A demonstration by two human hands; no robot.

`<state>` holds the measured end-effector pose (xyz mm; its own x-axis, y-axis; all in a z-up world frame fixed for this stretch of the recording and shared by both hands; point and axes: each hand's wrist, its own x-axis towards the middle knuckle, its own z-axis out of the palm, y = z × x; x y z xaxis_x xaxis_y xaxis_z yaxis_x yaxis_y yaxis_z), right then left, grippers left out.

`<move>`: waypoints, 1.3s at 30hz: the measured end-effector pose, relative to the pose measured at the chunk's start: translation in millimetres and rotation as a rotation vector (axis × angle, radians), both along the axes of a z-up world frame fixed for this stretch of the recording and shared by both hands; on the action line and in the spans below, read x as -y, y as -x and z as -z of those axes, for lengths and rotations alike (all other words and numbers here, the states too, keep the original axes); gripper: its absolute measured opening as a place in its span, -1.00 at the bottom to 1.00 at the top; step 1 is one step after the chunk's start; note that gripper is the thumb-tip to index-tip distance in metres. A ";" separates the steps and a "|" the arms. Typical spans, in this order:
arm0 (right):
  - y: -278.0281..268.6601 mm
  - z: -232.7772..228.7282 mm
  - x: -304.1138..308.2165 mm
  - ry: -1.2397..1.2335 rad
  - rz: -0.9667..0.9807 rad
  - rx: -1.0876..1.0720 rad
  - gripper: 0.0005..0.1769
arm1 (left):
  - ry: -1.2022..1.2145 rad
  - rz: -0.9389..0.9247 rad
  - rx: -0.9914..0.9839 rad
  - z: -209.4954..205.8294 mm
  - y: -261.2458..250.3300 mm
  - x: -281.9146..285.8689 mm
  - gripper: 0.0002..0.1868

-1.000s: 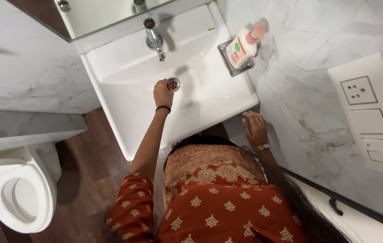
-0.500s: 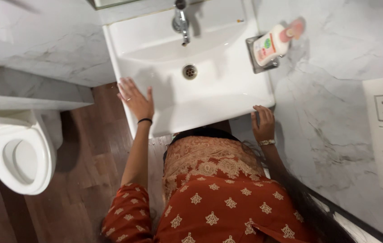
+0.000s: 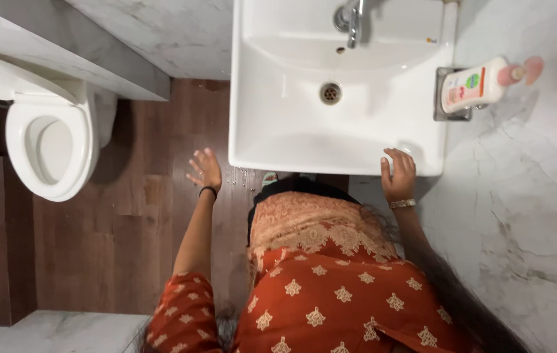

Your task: The person wipes the white ceramic sink basin and rim with their hands, then turns on the faucet to rinse the basin and their hands. They continue to wipe the sink surface and faucet area with their hands.

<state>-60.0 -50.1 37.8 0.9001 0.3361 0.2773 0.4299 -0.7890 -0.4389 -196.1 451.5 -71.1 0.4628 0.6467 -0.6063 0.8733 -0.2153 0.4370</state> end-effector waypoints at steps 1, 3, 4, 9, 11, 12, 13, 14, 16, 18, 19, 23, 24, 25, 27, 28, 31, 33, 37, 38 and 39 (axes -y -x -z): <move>-3.2 -5.9 -4.9 -0.011 -0.002 -0.004 -0.68 | -0.006 -0.051 0.011 -5.2 2.4 -6.6 -0.16; 2.3 -14.8 -12.8 -0.004 -0.013 -0.014 -0.68 | -0.020 -0.096 0.329 -16.1 -20.1 -20.1 -0.20; 1.0 -18.3 -18.2 0.008 -0.025 -0.008 -0.68 | 0.014 -0.044 0.403 -23.6 -40.8 -25.4 -0.24; 5.3 -33.6 -33.7 0.024 -0.040 -0.034 -0.68 | -0.193 0.427 0.416 -65.0 -117.9 -11.0 -0.33; 8.1 -34.5 -34.1 0.025 -0.021 -0.033 -0.69 | -0.215 0.498 0.375 -74.1 -112.6 -1.1 -0.32; 9.8 -34.4 -33.9 0.004 -0.016 -0.038 -0.69 | -0.229 0.516 0.366 -77.1 -104.7 5.4 -0.31; 12.2 -33.9 -33.4 -0.017 -0.011 -0.042 -0.70 | -0.243 0.535 0.358 -79.2 -96.6 10.0 -0.30; 15.6 -32.9 -32.2 -0.037 -0.007 -0.048 -0.70 | -0.256 0.547 0.386 -80.4 -85.0 12.6 -0.31; 17.5 -28.4 -33.2 -0.009 -0.020 -0.039 -0.70 | -0.281 0.563 0.438 -80.7 -55.0 18.7 -0.33; 16.5 -26.2 -36.7 0.017 -0.046 -0.045 -0.71 | -0.274 0.559 0.437 -80.0 -31.2 27.1 -0.33; 14.7 -26.4 -40.0 0.027 -0.063 -0.052 -0.70 | -0.274 0.555 0.436 -80.1 -20.0 29.6 -0.33; 9.5 -38.9 -53.7 0.012 -0.122 -0.040 -0.71 | -0.229 0.523 0.486 -78.1 18.3 40.7 -0.34; 9.3 -43.2 -59.1 0.007 -0.128 -0.038 -0.71 | -0.211 0.518 0.478 -77.3 25.7 43.2 -0.34; 9.7 -47.2 -64.1 0.003 -0.133 -0.035 -0.71 | -0.193 0.512 0.470 -76.2 34.2 45.0 -0.35; 14.6 -54.2 -67.8 0.001 -0.141 -0.039 -0.72 | -0.169 0.510 0.424 -73.0 56.2 48.9 -0.33; 17.0 -57.0 -70.6 0.001 -0.142 -0.039 -0.72 | -0.160 0.512 0.404 -71.7 64.0 48.8 -0.31; 24.0 -59.7 -72.2 0.000 -0.131 -0.043 -0.72 | -0.438 0.583 0.314 -67.5 77.9 55.9 -0.23; 30.8 -55.7 -70.1 0.001 -0.128 -0.051 -0.72 | -0.555 0.716 0.303 -61.5 73.3 61.6 -0.22; 39.1 -44.0 -69.2 0.025 -0.136 -0.054 -0.71 | -0.563 0.859 0.281 -57.0 67.3 71.8 -0.20; 40.7 -42.4 -68.1 0.038 -0.135 -0.052 -0.70 | -0.639 0.860 0.305 -57.4 65.4 71.4 -0.20; 41.6 -41.2 -66.8 0.037 -0.129 -0.053 -0.70 | -0.715 0.861 0.329 -58.3 64.4 69.9 -0.19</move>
